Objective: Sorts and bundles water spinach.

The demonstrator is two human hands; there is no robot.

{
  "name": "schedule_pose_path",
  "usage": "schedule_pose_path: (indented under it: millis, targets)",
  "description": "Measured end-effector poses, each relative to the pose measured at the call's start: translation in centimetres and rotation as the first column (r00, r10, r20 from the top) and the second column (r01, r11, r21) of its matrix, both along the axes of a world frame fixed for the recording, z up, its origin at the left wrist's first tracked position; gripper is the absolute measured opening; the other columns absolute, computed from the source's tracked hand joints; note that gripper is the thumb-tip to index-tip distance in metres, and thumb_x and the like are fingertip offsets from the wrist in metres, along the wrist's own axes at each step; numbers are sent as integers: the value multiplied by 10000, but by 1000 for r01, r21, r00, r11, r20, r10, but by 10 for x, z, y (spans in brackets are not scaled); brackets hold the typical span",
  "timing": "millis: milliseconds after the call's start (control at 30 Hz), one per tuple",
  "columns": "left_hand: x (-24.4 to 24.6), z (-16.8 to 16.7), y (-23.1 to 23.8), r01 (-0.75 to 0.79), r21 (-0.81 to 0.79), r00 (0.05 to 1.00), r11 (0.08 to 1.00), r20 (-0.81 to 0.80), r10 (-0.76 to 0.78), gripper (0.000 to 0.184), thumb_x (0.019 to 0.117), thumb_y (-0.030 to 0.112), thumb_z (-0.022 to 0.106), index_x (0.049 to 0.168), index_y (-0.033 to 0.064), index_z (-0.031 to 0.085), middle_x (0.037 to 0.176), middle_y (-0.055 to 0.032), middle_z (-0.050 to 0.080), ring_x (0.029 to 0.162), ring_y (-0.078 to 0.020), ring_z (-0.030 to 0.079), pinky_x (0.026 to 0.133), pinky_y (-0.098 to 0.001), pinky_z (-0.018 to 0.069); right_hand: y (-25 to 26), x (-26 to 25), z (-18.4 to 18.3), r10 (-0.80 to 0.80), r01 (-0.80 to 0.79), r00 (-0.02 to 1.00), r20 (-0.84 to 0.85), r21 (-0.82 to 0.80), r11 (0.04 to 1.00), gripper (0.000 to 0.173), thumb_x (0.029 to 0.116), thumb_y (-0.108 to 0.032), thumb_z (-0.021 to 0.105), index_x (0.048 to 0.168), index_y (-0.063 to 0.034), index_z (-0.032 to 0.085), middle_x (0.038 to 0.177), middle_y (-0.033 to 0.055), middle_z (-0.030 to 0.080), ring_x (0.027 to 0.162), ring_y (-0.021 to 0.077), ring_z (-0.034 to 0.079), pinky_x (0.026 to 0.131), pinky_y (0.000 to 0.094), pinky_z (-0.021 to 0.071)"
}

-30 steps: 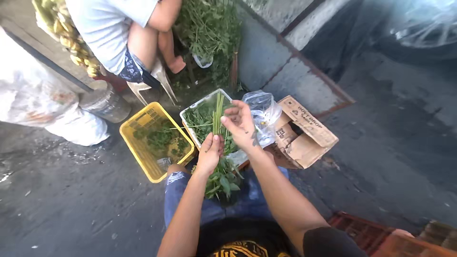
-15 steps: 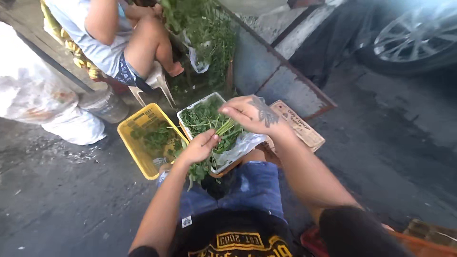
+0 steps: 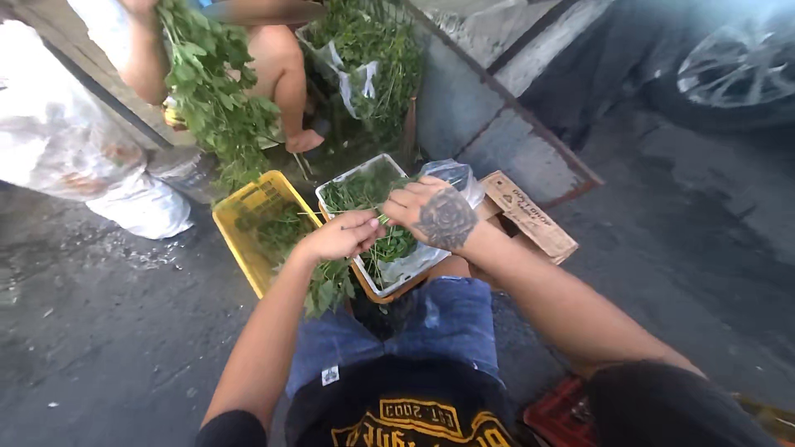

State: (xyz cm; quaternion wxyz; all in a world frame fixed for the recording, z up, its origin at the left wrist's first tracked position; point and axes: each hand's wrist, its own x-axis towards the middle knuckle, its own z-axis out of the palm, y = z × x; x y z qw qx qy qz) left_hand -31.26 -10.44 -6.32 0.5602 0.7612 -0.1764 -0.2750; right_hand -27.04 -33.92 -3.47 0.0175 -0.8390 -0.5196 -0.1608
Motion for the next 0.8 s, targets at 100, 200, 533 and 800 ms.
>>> schedule_pose_path:
  millis: [100,200,533,800]
  targets:
    - [-3,-4,-1,-35,-104,997,994,-67,28,400,1131,278,313,1219,52,631,851,-57,654,652,-117,598,608,-256,533,2,-2,-3,16,-16,1000,9,-1,1000,125,1013,-135,550,932,-92,636,836,101,642,779,305,652,690,464,516]
    - [-2,-8,-10,-92,-107,993,990,-81,84,339,1128,263,352,1133,75,634,789,-7,584,604,-74,501,557,-218,435,-1,5,-3,58,-58,998,23,10,998,183,1050,-194,530,968,-88,655,861,104,651,813,302,659,717,458,526]
    - [-9,-19,-19,-168,-155,985,974,-65,159,286,1121,236,356,1103,84,598,719,41,484,575,-50,426,535,-205,375,-55,10,40,-120,194,970,-212,370,909,655,953,-582,618,1424,-128,586,1475,118,557,1373,302,522,1174,559,385]
    - [-16,-20,-24,-188,-227,979,956,29,200,323,1114,214,339,1095,68,626,734,21,537,621,-68,500,596,-228,454,-84,3,35,-14,360,890,-455,684,634,482,1031,-398,561,1339,-30,599,1315,136,635,1158,213,655,976,397,578]
